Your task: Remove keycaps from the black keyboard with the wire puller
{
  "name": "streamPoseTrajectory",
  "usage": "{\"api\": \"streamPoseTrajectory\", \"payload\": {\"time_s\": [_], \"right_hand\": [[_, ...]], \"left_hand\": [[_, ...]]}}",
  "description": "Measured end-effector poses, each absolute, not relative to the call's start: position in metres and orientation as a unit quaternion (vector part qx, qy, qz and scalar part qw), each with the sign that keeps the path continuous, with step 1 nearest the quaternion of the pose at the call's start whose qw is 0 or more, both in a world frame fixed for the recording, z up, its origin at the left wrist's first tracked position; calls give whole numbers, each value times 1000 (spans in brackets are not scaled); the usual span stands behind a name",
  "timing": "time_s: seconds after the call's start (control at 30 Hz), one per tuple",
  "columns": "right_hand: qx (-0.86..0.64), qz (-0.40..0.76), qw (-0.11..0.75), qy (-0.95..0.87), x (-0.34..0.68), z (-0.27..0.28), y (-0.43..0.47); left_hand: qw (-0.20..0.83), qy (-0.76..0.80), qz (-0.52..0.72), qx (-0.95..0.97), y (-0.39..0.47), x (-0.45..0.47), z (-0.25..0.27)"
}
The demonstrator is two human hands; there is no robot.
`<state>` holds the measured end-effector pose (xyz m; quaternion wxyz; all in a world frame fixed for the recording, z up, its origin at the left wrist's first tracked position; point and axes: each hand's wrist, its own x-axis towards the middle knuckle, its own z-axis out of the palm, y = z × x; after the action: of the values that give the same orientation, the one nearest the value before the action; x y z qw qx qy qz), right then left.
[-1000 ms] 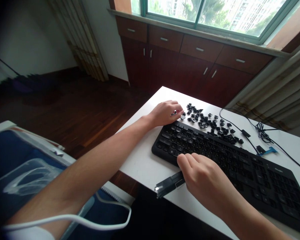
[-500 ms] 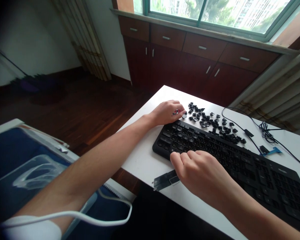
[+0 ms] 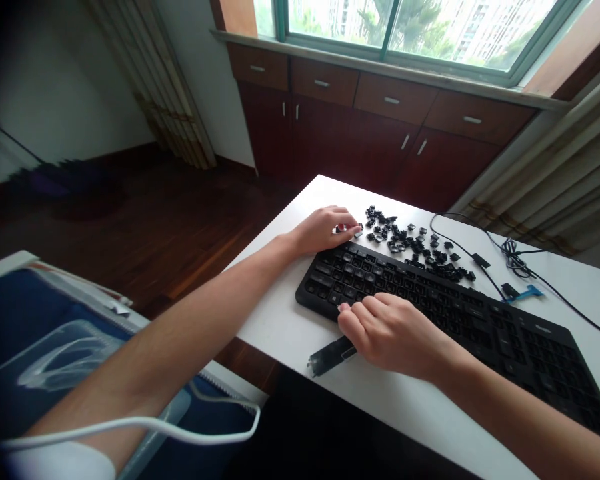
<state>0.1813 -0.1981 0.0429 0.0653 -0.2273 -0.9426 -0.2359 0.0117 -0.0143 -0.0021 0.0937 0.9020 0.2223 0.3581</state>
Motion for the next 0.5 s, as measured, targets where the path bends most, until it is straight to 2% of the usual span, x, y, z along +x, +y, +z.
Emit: {"api": "streamPoseTrajectory", "payload": {"time_s": [0.2, 0.5], "right_hand": [[-259, -224, 138, -929, 190, 37, -201], [-545, 61, 197, -813, 206, 42, -212]], "left_hand": [[107, 212, 347, 907, -14, 11, -1], [101, 218, 351, 905, -11, 10, 0]]}}
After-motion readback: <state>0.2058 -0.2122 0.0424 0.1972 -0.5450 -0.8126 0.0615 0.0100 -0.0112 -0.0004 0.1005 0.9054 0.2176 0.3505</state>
